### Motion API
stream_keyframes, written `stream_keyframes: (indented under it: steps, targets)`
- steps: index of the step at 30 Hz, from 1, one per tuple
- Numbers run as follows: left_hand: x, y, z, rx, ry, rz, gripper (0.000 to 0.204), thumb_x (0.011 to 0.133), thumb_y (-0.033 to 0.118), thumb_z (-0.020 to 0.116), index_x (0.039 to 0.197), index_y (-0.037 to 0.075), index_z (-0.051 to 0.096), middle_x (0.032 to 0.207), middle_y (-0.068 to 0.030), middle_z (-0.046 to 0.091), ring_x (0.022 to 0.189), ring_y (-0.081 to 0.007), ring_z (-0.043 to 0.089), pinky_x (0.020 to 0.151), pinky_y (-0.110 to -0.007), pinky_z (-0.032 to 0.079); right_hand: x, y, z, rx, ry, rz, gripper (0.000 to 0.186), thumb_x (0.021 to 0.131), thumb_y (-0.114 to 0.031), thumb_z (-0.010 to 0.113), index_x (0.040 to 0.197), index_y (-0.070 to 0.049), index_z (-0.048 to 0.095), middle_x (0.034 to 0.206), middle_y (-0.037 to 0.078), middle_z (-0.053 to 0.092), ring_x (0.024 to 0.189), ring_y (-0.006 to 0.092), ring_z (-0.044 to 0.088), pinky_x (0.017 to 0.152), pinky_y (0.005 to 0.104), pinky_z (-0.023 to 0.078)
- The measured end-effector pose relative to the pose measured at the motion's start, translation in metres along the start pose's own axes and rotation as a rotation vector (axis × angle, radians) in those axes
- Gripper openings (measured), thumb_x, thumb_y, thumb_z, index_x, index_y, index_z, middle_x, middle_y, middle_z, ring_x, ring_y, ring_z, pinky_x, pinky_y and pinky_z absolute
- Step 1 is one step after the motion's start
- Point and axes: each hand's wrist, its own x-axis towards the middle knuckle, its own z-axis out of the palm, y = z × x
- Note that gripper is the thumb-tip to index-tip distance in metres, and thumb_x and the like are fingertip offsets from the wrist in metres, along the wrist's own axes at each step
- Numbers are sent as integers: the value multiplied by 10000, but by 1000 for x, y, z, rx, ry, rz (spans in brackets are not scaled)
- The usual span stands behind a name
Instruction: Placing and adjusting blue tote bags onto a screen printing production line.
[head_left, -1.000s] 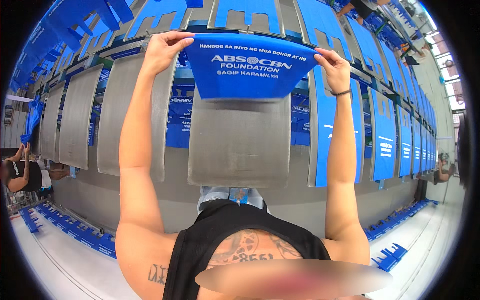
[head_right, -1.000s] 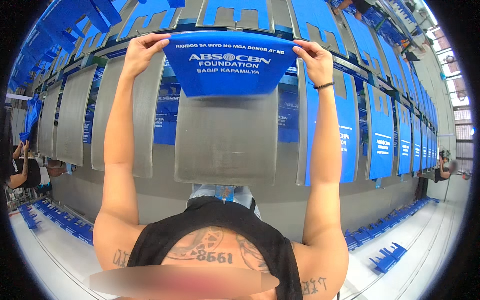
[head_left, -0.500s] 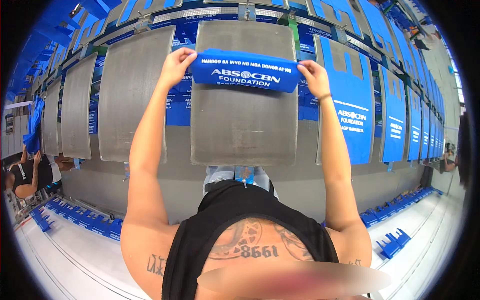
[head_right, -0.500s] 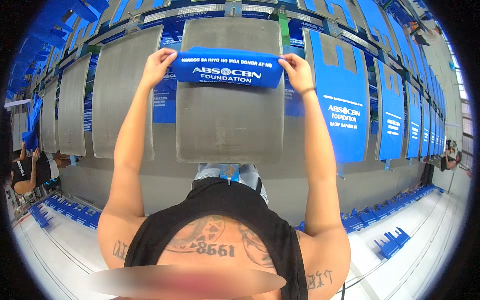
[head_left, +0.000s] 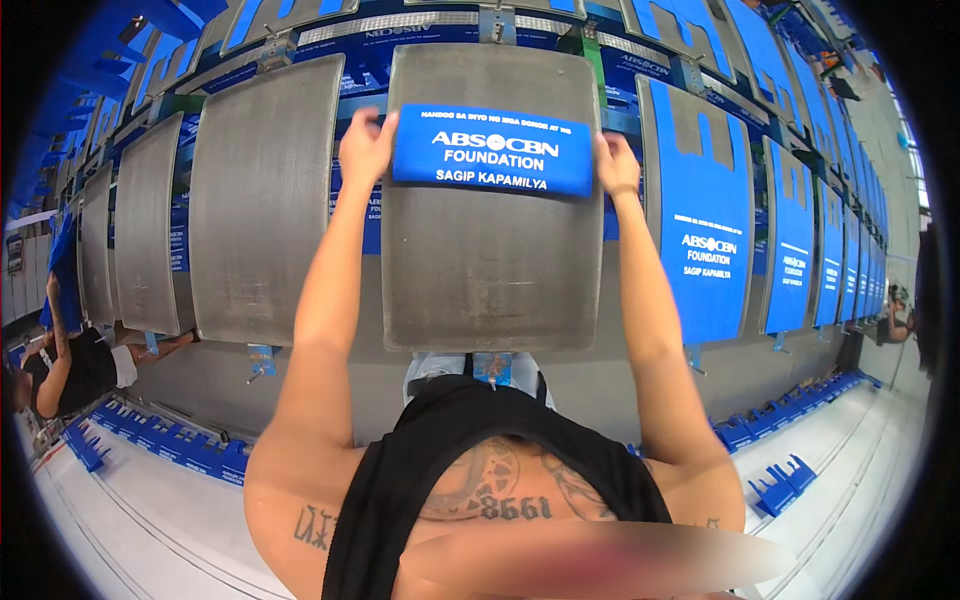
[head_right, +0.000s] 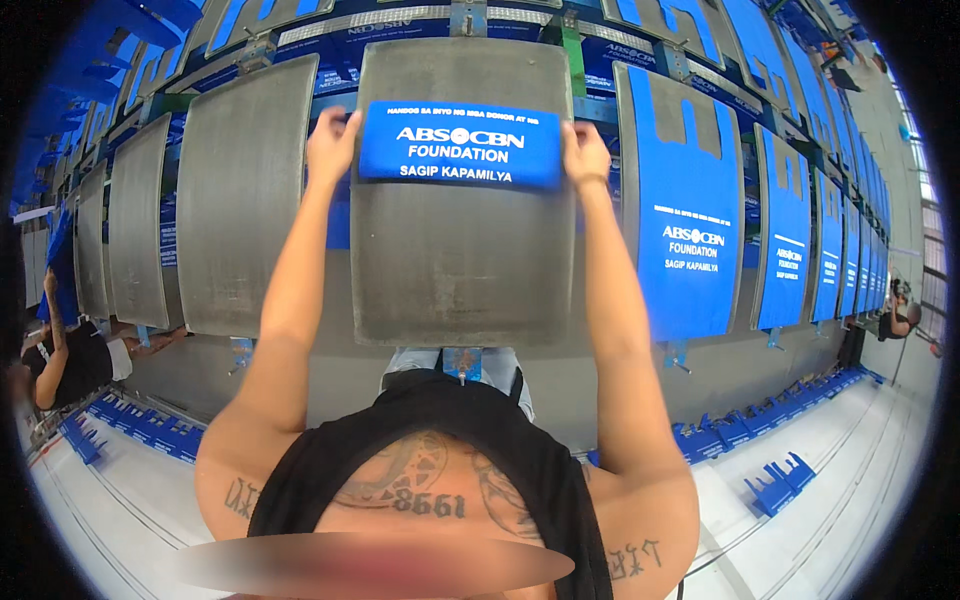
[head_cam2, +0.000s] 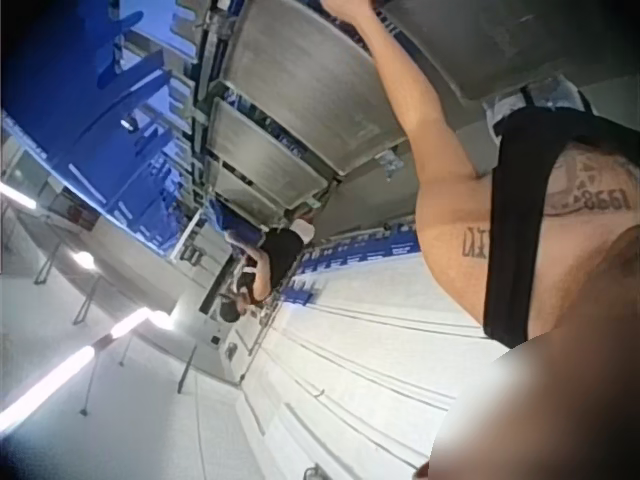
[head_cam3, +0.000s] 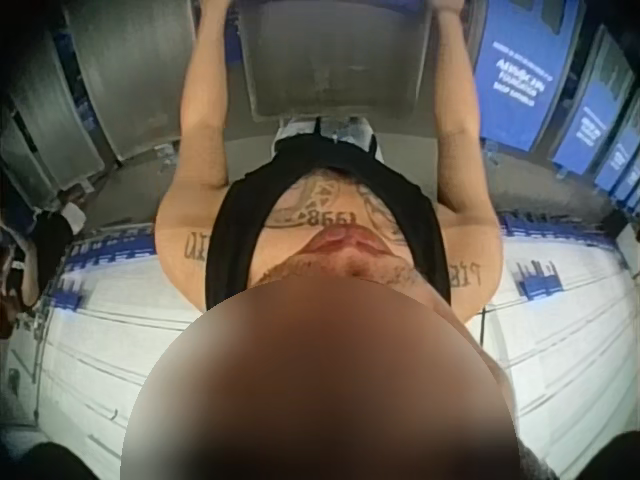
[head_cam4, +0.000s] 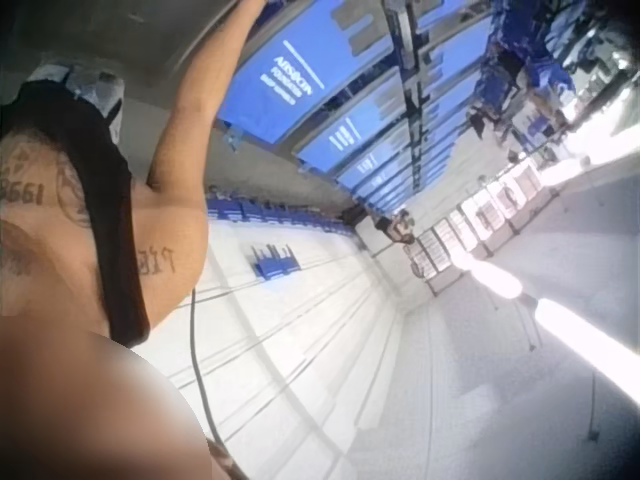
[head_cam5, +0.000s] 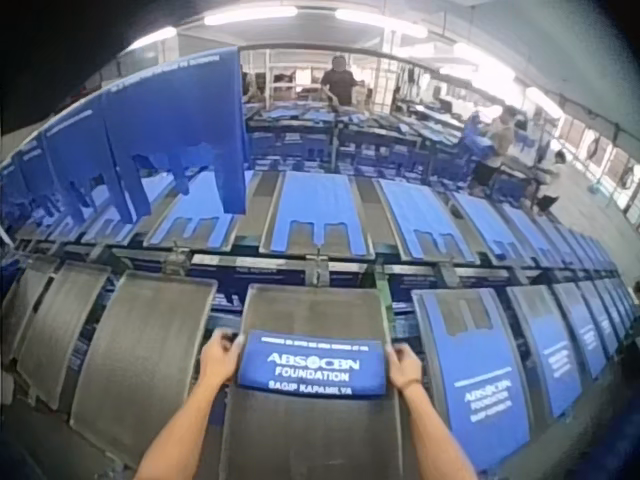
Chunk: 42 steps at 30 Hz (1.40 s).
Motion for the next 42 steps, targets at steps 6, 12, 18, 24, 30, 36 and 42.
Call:
stream_keyframes:
  steps: [6, 12, 18, 24, 30, 36, 42]
  targets:
    - [-62, 10, -19, -288, -201, -377, 522, 791, 365, 724, 1121, 0, 551, 770, -119, 671, 525, -159, 641, 463, -274, 518, -84, -6, -30, 573, -320, 518, 590, 852, -446, 632, 1296, -139, 396, 924, 185, 625, 612, 261, 651, 527, 338, 552]
    - [-48, -9, 27, -594, -58, -530, 292, 763, 195, 770, 862, -28, 610, 799, -127, 650, 630, -181, 644, 496, -308, 581, -60, 6, -3, 745, -151, 541, 252, 824, -130, 696, 990, 12, 570, 869, 141, 618, 687, 225, 637, 624, 337, 576]
    - [-123, -17, -18, -701, 73, -602, 248, 777, 143, 755, 888, -36, 625, 849, -98, 639, 695, -178, 634, 550, -315, 585, -115, 2, -20, 830, -235, 578, 322, 802, -46, 698, 1082, 17, 553, 968, 88, 606, 802, 192, 592, 714, 321, 533]
    - [-327, -41, -122, -999, -175, -809, 483, 874, 281, 655, 1261, 30, 511, 1045, -59, 610, 859, -145, 588, 670, -290, 500, -242, -6, -102, 836, -787, 461, 256, 892, -66, 574, 1147, -41, 572, 1023, 30, 637, 876, 117, 592, 740, 287, 492]
    - [-572, -129, -216, -1128, 15, -1038, 474, 891, 280, 633, 1288, 59, 498, 1049, -23, 601, 888, -111, 540, 724, -288, 430, -411, -81, -84, 545, -1063, 240, 344, 851, -52, 646, 1173, 13, 542, 769, -38, 545, 722, 45, 566, 628, 210, 508]
    - [-725, -215, -212, -1259, 203, -1343, 288, 892, 258, 634, 1118, 84, 590, 919, -5, 622, 784, -114, 556, 675, -271, 457, -502, -43, 21, 281, -1418, 27, 344, 859, -47, 636, 1174, 54, 541, 739, -31, 550, 692, 50, 562, 644, 224, 523]
    - [-816, -323, -143, -1540, 202, -1602, 173, 852, 218, 686, 937, 91, 607, 816, -5, 590, 682, -118, 551, 598, -274, 491, -543, 39, 155, 5, -1479, 173, 322, 857, -68, 646, 1158, 20, 571, 736, -32, 571, 679, 54, 571, 623, 233, 524]
